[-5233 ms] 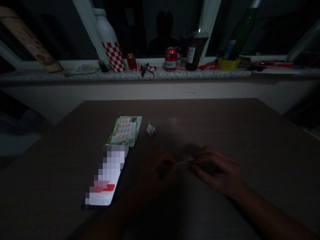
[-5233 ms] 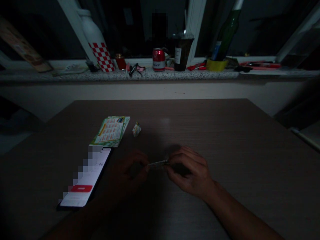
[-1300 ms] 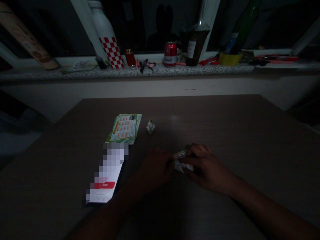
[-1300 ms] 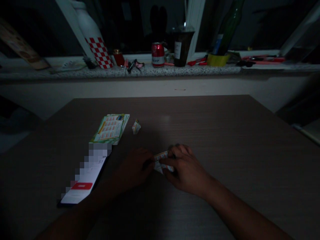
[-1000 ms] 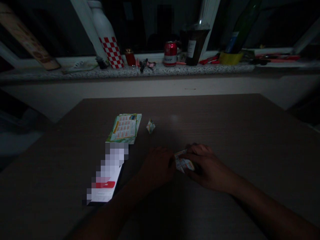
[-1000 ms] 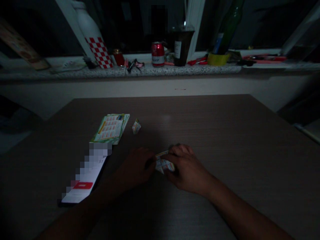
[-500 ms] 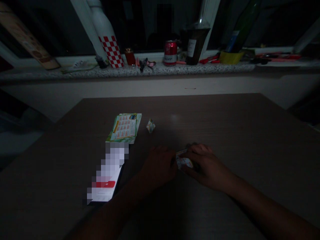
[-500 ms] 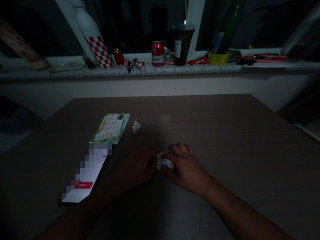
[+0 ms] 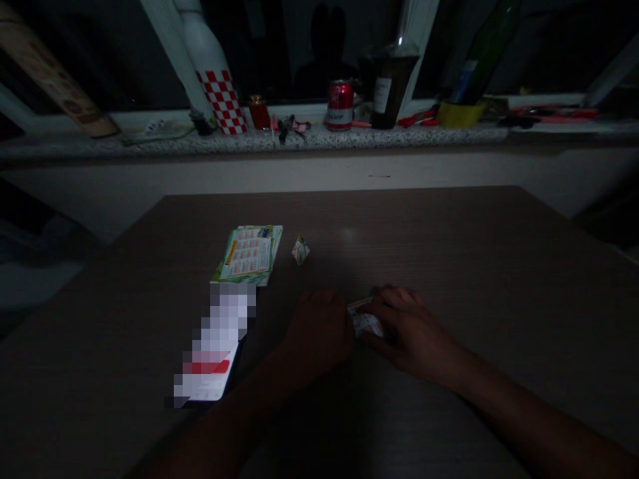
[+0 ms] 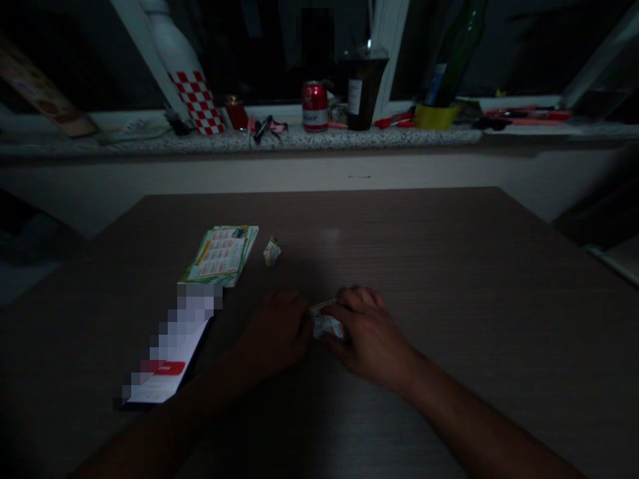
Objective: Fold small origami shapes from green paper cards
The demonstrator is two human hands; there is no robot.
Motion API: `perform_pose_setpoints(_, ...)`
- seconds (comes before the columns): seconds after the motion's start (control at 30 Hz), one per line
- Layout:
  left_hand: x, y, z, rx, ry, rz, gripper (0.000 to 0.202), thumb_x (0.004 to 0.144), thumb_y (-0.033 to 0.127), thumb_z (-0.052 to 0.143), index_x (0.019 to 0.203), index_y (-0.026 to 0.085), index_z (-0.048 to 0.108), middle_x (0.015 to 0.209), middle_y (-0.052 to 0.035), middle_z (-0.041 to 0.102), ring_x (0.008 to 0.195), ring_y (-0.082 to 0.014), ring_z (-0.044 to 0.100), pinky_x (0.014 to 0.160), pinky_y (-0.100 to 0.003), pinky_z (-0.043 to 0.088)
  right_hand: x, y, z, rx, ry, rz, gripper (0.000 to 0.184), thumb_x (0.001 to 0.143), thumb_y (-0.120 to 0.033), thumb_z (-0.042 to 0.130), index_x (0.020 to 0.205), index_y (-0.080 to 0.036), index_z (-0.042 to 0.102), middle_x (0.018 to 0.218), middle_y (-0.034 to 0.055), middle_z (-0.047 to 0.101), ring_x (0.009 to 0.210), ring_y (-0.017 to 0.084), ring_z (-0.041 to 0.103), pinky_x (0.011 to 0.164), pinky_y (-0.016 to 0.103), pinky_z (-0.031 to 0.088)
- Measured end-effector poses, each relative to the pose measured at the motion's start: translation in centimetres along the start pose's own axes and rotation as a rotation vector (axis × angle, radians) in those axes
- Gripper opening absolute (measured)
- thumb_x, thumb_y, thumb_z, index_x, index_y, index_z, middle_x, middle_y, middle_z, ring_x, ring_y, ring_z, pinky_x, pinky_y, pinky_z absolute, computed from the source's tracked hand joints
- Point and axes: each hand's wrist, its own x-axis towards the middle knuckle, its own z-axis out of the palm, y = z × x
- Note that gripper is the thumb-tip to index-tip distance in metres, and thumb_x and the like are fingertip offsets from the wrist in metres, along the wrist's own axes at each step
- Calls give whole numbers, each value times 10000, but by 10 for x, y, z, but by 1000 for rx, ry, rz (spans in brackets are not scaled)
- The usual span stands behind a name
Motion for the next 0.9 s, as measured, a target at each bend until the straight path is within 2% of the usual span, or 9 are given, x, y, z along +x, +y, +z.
perform_pose_setpoints(0.27,-3,5,2,12,38,-27,203,885,257,426,907,140,590,933,-105,593,901,-258,545,803,-411,401,-2,-3,-2,1,5,4,313,830,-296,621,1140,-262,612,995,67,588,993,259,497,887,416,365)
perform_pose_setpoints(0.43,-5,6,3,18,24,-75,207,892,286,426,983,178,578,980,-98,562,937,-266,522,810,-418,392,-2,-2,-1,-1,20,-8,312,818,-283,628,1128,-250,621,992,71,597,995,257,505,894,419,368)
perform_pose_setpoints(0.67,-8,5,3,47,37,-50,208,912,272,391,999,192,562,989,-93,539,928,-266,507,789,-413,396,-2,-2,0,9,39,-23,313,820,-287,630,1132,-261,620,1003,80,604,997,264,519,889,441,385)
perform_pose_setpoints(0.9,-7,3,6,71,56,-34,230,935,254,349,991,169,556,997,-102,541,929,-263,501,800,-414,392,-1,9,2,37,135,80,364,820,-287,616,1176,-220,576,1099,107,603,1056,282,534,921,478,413)
